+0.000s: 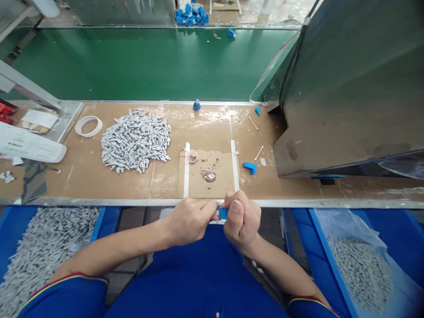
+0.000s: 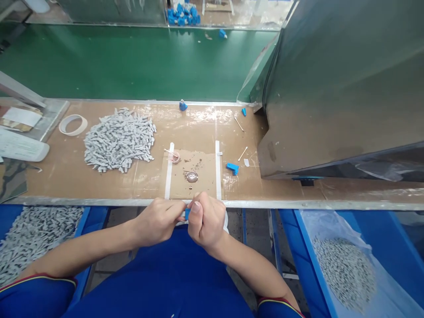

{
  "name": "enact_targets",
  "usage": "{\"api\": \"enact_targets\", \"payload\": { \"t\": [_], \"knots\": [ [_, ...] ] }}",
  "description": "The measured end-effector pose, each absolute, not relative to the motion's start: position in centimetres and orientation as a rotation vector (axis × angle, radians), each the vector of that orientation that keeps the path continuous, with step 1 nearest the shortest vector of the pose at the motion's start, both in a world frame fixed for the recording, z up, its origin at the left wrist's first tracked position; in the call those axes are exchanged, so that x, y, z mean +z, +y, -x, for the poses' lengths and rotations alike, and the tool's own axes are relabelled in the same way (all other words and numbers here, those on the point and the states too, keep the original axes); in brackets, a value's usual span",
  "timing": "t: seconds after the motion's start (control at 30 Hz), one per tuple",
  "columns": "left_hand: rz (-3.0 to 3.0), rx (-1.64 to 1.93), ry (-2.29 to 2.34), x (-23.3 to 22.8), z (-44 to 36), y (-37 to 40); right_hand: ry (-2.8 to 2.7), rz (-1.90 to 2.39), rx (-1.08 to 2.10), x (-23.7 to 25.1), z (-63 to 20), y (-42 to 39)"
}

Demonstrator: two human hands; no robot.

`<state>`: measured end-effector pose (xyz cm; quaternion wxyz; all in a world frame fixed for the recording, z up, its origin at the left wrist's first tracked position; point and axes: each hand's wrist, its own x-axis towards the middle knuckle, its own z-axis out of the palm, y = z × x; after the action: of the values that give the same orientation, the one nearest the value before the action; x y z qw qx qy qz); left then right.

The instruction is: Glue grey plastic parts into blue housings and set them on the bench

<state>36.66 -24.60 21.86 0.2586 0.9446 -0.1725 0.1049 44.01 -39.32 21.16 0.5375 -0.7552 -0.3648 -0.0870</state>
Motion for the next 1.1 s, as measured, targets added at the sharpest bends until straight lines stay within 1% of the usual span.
{"api": "enact_targets", "payload": {
  "t": [0.1,0.2,0.33,0.5,0.67,0.77,0.87,0.93,1.03,1.1],
  "knots": [
    [-2.634,0.383,-0.507,22.8,-36.5,-24.0,-0.885,1.612,-0.158,20.7,-44.0,-39.4],
    [-2.620,0.367,-0.466,23.7,-35.8,-23.8,-0.854,1.519,-0.123,20.1,-43.5,-39.5],
    [-2.419,0.310,-0.295,24.0,-34.4,-24.5,-0.874,1.481,-0.126,19.8,-42.5,-39.8],
    [-2.167,0.486,-0.140,23.7,-33.2,-26.1,-0.961,1.441,-0.212,19.0,-41.4,-39.9],
    [-2.126,0.561,-0.059,24.4,-32.1,-27.2,-1.054,1.386,-0.212,18.2,-41.1,-39.8],
    [-2.221,0.564,0.029,25.7,-32.4,-25.1,-1.116,1.434,-0.201,18.4,-43.5,-40.8],
    [-2.413,0.491,0.221,26.5,-35.5,-19.8,-0.884,1.830,-0.266,17.7,-48.1,-42.7],
    [-2.534,0.375,0.396,26.2,-39.7,-15.4,-0.716,2.090,-0.310,16.2,-51.5,-44.0],
    [-2.729,0.136,0.596,24.7,-48.2,-10.0,-0.755,2.251,-0.313,13.0,-55.2,-45.0],
    [-2.840,0.023,0.630,23.3,-53.7,-7.9,-0.801,2.282,-0.266,11.1,-56.3,-45.2]
  ]
}}
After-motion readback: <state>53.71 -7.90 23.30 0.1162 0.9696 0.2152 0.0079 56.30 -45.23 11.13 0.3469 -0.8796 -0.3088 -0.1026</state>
